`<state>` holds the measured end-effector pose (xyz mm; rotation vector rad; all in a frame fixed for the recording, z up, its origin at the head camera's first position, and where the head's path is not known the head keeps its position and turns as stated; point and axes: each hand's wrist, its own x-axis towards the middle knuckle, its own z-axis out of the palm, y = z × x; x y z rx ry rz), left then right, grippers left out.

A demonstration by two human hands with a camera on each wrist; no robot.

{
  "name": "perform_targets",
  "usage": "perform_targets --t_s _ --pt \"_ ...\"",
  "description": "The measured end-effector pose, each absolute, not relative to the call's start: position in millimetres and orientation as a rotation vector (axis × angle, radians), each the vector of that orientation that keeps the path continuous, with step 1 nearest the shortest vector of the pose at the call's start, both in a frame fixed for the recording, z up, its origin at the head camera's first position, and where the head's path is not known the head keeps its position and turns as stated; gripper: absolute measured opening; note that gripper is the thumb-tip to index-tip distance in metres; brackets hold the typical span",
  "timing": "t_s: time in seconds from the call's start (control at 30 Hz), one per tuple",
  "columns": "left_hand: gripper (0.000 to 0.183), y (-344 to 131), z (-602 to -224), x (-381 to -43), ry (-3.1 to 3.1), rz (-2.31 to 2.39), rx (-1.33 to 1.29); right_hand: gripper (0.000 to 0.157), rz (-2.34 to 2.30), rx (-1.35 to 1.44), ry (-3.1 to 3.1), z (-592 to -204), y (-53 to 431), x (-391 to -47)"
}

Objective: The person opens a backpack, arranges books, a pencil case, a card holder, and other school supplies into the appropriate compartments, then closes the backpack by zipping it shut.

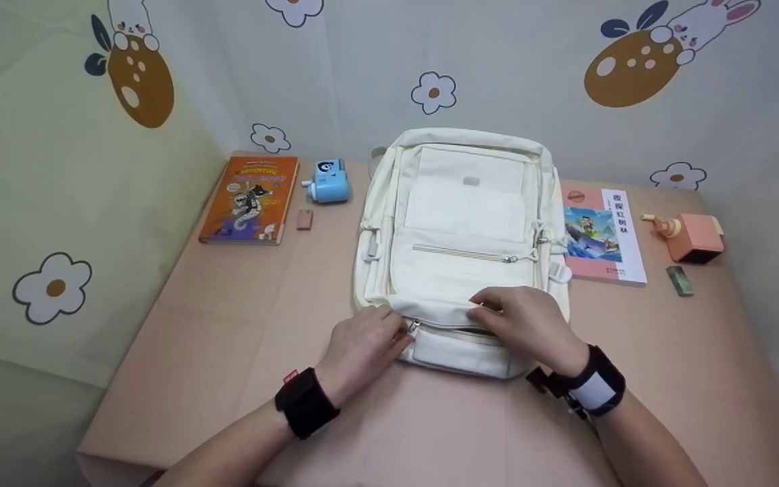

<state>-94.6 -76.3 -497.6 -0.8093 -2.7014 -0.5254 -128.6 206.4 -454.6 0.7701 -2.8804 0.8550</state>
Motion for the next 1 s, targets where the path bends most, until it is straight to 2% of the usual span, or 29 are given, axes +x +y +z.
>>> perform_targets --t_s 0.37,0.57,0.73,0.87,1.0 --pt "0.004 -76 -502 -94 -2.663 -0.5 -0.799 0.013 0.821 0.774 -2.863 -455 203 -127" --pt "0.012 -79 -501 -92 -2.668 -0.561 -0.781 0.016 0.796 0.772 -2.892 -456 199 -125" --pt "0.007 -84 -502 -90 -2.621 -0.586 -0.83 0.022 0.764 0.818 -2.879 -458 196 -124" --pt "0.002 -88 -500 -91 -2.624 -0.651 -0.842 0.02 0.764 0.84 -2.855 -459 196 -123" --pt "0.006 -93 -496 -92 -2.658 -0.706 -0.825 0.016 0.775 0.852 -2.827 -459 198 -122"
